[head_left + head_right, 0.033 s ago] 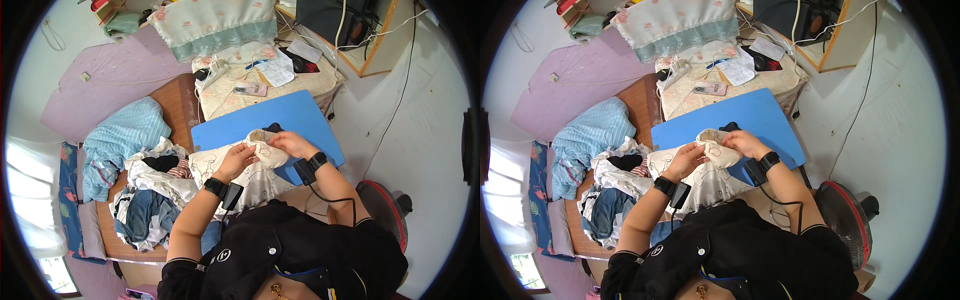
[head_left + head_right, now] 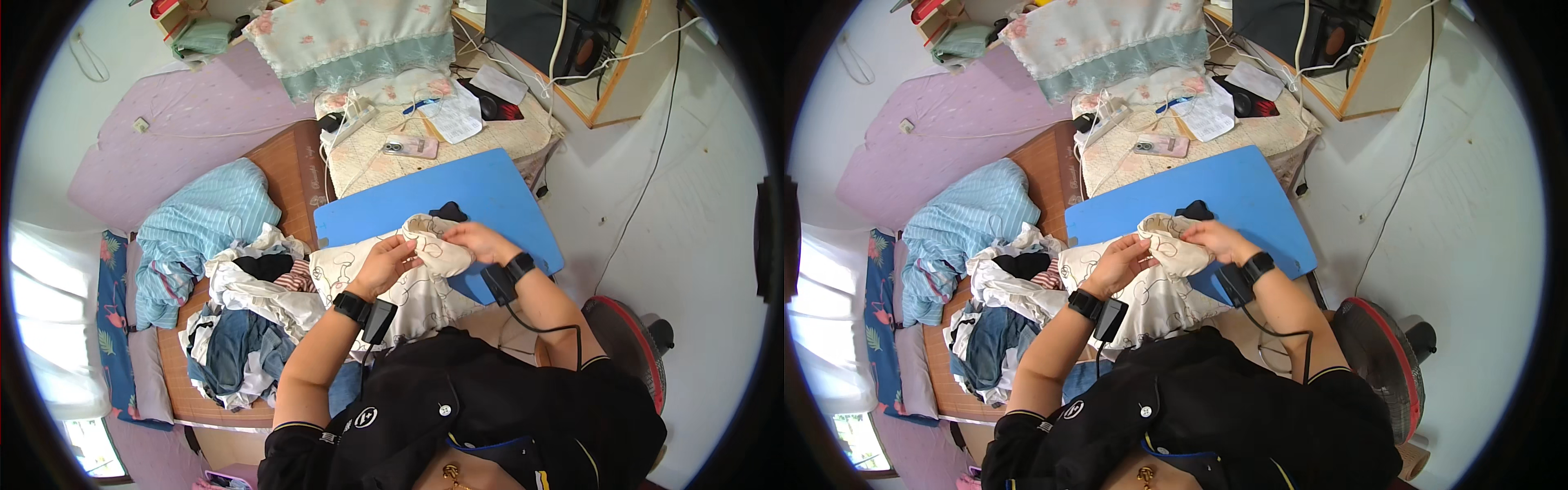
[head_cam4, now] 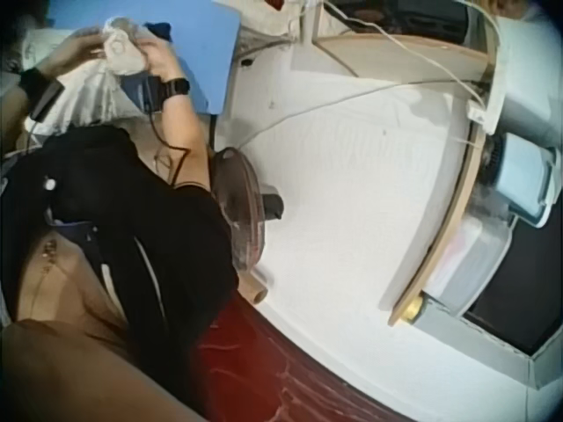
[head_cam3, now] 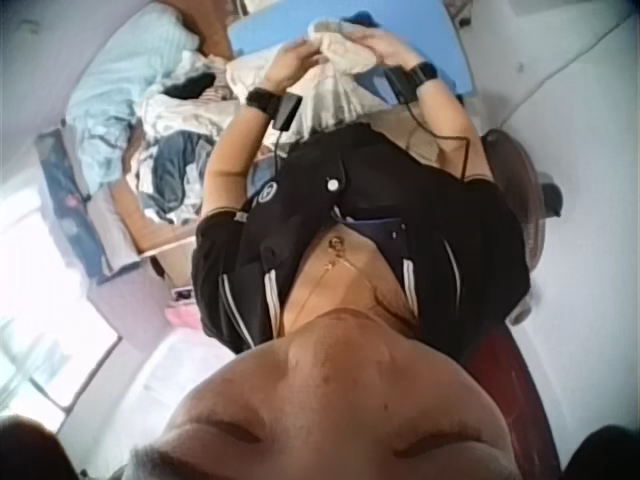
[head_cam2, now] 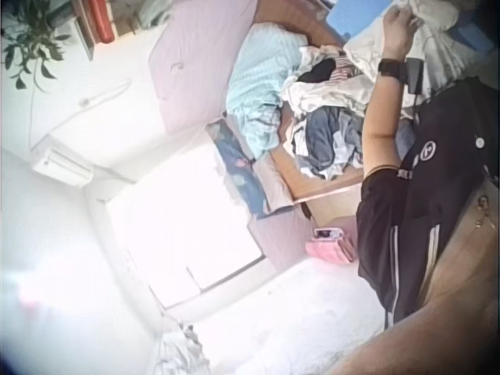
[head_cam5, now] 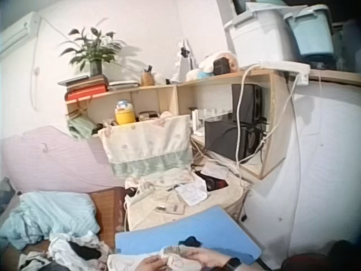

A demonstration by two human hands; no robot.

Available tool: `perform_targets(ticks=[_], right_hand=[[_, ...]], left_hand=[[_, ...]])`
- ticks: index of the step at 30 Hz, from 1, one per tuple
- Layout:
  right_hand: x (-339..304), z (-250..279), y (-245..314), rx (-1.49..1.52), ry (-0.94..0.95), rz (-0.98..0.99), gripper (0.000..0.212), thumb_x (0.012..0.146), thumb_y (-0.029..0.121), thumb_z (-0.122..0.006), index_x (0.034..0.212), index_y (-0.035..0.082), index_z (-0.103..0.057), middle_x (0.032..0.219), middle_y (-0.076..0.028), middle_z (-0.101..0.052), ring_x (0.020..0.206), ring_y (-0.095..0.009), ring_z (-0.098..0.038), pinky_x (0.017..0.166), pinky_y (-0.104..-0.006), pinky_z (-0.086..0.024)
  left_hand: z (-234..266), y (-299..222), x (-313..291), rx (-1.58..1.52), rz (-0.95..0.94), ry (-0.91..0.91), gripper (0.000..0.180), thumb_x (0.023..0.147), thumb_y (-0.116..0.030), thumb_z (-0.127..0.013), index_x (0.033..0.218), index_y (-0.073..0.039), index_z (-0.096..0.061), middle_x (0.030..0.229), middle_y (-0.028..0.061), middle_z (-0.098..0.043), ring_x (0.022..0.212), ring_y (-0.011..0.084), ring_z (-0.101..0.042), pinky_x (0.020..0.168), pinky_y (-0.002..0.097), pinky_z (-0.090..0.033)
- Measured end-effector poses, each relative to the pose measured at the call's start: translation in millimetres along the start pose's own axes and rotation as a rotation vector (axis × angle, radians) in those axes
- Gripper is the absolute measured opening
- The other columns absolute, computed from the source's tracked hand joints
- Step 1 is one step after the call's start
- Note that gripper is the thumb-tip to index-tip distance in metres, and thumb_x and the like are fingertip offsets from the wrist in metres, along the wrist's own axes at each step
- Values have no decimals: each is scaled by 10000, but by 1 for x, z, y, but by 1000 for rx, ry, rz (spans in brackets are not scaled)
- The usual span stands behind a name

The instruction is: The person folds a pair of denim jeans and a shirt by hand on a blue surface.

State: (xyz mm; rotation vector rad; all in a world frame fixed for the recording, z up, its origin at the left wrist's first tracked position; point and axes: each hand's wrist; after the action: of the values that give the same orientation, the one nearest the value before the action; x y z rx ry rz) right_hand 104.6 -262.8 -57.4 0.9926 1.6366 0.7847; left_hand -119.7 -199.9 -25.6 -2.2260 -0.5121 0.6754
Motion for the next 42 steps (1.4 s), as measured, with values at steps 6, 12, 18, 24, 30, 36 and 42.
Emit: perform_targets(ticks=[6, 12, 18, 24, 30, 36, 42], right_hand=[[-23, -45, 9, 198, 259, 63, 206, 837, 94, -563, 1007, -11, -516, 949, -74, -578, 805, -110, -577, 630, -234, -472], [-2, -61, -21, -190, -108, 339, 133, 782, 63, -629, 836, -14, -535, 719, -51, -579, 635, -96, -554, 551, -225, -442], [-10, -55, -17, -10, -148, 325, 94, 808, 96, -575, 790, 8, -546, 764, -43, -577, 697, -107, -559, 605, -248, -462], [-18, -31, -15, 727, -147, 108, 213, 843, 137, -482, 996, 4, -550, 914, -89, -605, 801, -199, -598, 756, -347, -473], [-31, -47, -10, 156, 28, 20, 320, 802, 145, -591, 1076, 4, -506, 935, -65, -600, 788, -161, -592, 690, -330, -487], [-4, -38, -21, -322, -556, 309, 242, 713, 204, -658, 736, -19, -568, 587, -50, -532, 479, -132, -477, 415, -288, -361], [6, -35, -18, -600, -752, 288, 194, 731, 156, -615, 684, -24, -558, 615, -106, -564, 530, -163, -522, 486, -322, -408]], left_hand=[[9, -2, -8, -12, -49, -52, 153, 881, -78, -489, 997, 4, -548, 996, 100, -588, 908, 186, -574, 826, 320, -472], [-1, 6, -9, 37, -10, -58, 191, 872, -50, -486, 1043, 20, -536, 962, 93, -589, 860, 175, -582, 794, 296, -475], [2, 7, -8, 53, -13, -36, 79, 885, -94, -496, 884, -25, -534, 861, 41, -567, 821, 142, -556, 792, 288, -459], [-4, 8, -2, -130, -61, -222, 128, 898, -129, -442, 887, -7, -478, 822, 82, -563, 781, 161, -560, 720, 316, -476], [11, 25, 14, 199, -93, -488, 180, 892, -175, -473, 797, -33, -416, 666, 36, -467, 547, 108, -429, 476, 245, -376], [-7, 25, 13, 336, -105, -300, 150, 881, -176, -518, 846, -42, -460, 689, 31, -502, 590, 98, -485, 522, 232, -435], [-27, 22, 7, 538, 132, -142, 369, 729, -299, -716, 882, -11, -542, 752, 36, -570, 633, 90, -538, 535, 222, -453]])
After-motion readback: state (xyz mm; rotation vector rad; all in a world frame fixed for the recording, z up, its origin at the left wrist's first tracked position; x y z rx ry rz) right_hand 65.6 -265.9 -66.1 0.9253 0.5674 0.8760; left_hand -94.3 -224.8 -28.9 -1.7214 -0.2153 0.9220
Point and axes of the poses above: each hand's wrist, its own x-axis towards the middle knuckle, its own z-axis out of the back of the hand, y = z × x
